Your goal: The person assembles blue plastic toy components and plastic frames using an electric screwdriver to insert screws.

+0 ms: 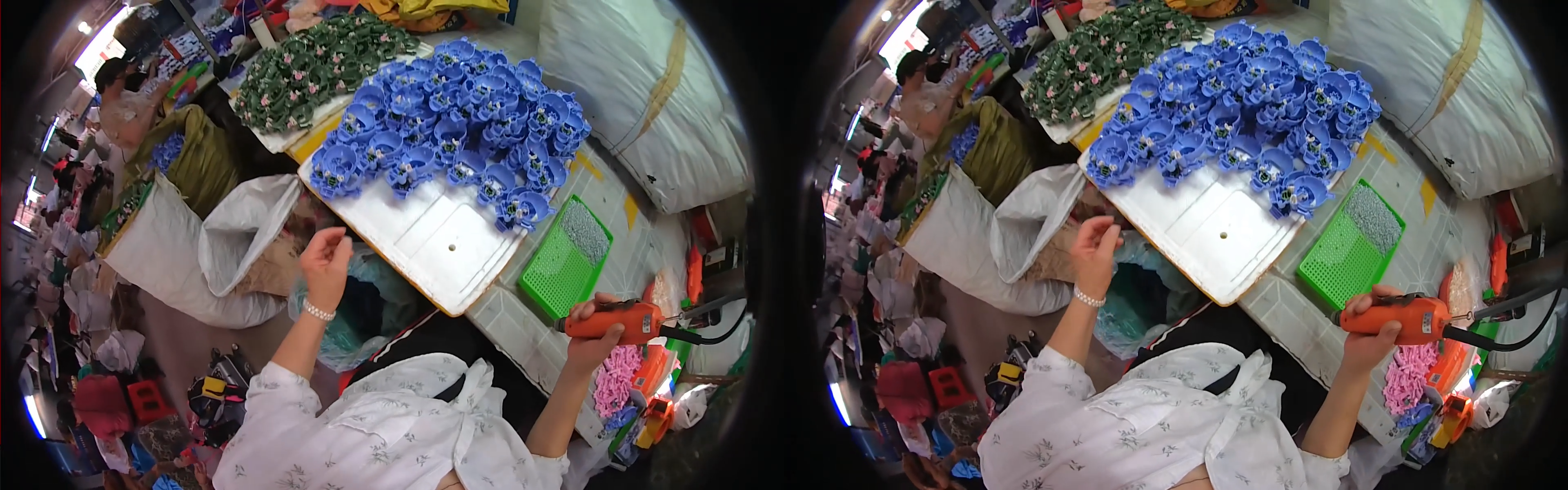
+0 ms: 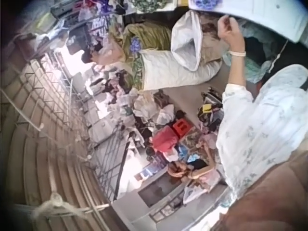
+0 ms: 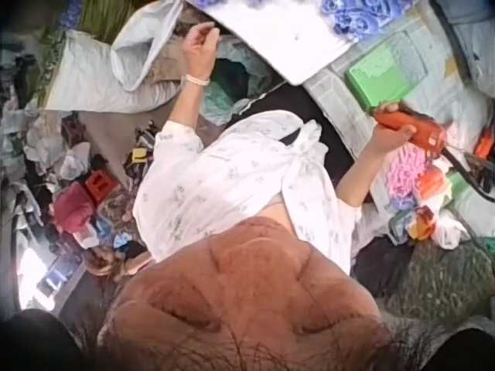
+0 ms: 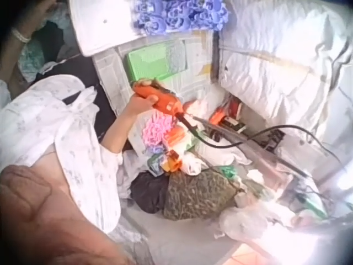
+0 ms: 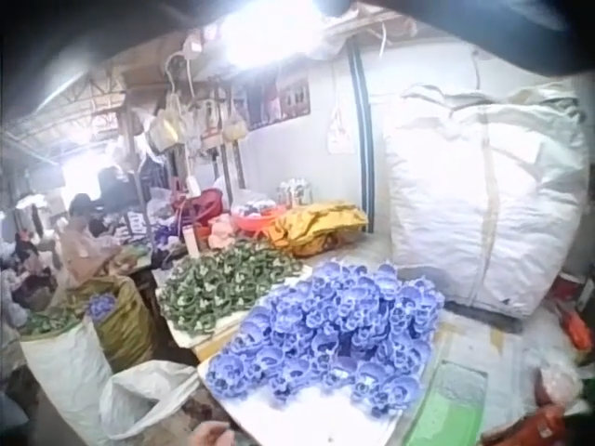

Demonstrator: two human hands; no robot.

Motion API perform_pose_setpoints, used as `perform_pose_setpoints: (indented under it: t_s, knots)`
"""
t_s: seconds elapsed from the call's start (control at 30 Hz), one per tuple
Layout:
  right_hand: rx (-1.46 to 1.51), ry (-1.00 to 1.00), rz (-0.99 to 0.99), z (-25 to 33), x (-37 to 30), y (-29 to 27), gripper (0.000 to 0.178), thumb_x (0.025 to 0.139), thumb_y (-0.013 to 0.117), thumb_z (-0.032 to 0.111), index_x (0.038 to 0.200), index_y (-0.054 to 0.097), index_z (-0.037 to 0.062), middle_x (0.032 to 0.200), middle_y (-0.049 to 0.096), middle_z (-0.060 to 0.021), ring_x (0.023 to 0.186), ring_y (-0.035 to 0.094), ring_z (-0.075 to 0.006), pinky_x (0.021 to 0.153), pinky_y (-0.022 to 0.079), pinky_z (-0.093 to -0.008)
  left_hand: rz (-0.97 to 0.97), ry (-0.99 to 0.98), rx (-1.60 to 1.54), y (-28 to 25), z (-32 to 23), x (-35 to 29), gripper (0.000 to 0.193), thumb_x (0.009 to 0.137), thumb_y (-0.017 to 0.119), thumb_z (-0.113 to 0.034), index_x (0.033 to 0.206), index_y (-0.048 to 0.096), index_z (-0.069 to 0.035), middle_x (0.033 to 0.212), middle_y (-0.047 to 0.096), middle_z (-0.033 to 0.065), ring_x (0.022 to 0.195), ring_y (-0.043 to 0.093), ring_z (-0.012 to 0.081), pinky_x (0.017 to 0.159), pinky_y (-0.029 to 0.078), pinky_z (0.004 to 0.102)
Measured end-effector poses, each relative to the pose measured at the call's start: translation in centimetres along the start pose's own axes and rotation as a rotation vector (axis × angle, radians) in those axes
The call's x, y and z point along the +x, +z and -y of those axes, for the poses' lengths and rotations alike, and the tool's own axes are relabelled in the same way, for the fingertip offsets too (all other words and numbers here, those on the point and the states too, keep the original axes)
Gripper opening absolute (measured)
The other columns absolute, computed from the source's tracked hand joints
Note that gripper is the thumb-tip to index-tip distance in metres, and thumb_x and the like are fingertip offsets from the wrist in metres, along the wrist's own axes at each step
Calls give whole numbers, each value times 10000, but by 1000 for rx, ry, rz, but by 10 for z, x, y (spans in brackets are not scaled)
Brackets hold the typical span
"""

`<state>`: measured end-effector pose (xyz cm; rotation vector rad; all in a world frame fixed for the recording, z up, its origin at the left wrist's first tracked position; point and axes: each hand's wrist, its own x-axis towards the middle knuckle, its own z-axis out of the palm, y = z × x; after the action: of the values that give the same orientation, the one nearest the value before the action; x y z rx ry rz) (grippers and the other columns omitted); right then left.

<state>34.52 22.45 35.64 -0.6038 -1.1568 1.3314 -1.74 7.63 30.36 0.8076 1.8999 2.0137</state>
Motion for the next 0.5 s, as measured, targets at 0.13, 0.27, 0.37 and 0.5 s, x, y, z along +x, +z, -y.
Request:
perform_pose_setpoints:
  t_s: [0.13, 0.27, 0.37, 0.5]
  knots:
    - [11, 5, -21, -5, 4, 0, 644, 775, 551, 613, 1015, 468, 22, 693, 492, -50, 604, 469, -173, 608, 405, -308, 100, 301, 356, 39, -20, 50, 183, 735, 658, -62, 898, 598, -4, 799, 610, 53, 619, 573, 108, 554, 466, 227]
    - [-27, -26, -29, -6, 5, 5, 642, 774, 562, 603, 1012, 465, 15, 685, 491, -51, 575, 463, -171, 562, 398, -291, 195, 732, 683, 71, -34, 83, 253, 671, 671, -150, 884, 597, -35, 874, 587, 136, 825, 566, 313, 721, 472, 385]
    - [-10, -38, -34, -7, 4, 5, 632, 779, 567, 590, 1012, 464, 12, 684, 491, -52, 564, 462, -169, 541, 393, -284, 322, 734, 801, 81, -36, 91, 230, 679, 671, -159, 852, 585, -34, 822, 560, 126, 795, 548, 307, 710, 463, 393]
    - [-3, -44, -51, -9, 3, 4, 619, 789, 563, 580, 1009, 465, 10, 683, 493, -52, 567, 466, -166, 541, 396, -283, 359, 697, 872, 85, -37, 93, 212, 689, 669, -161, 835, 575, -39, 818, 540, 113, 785, 539, 299, 691, 462, 391]
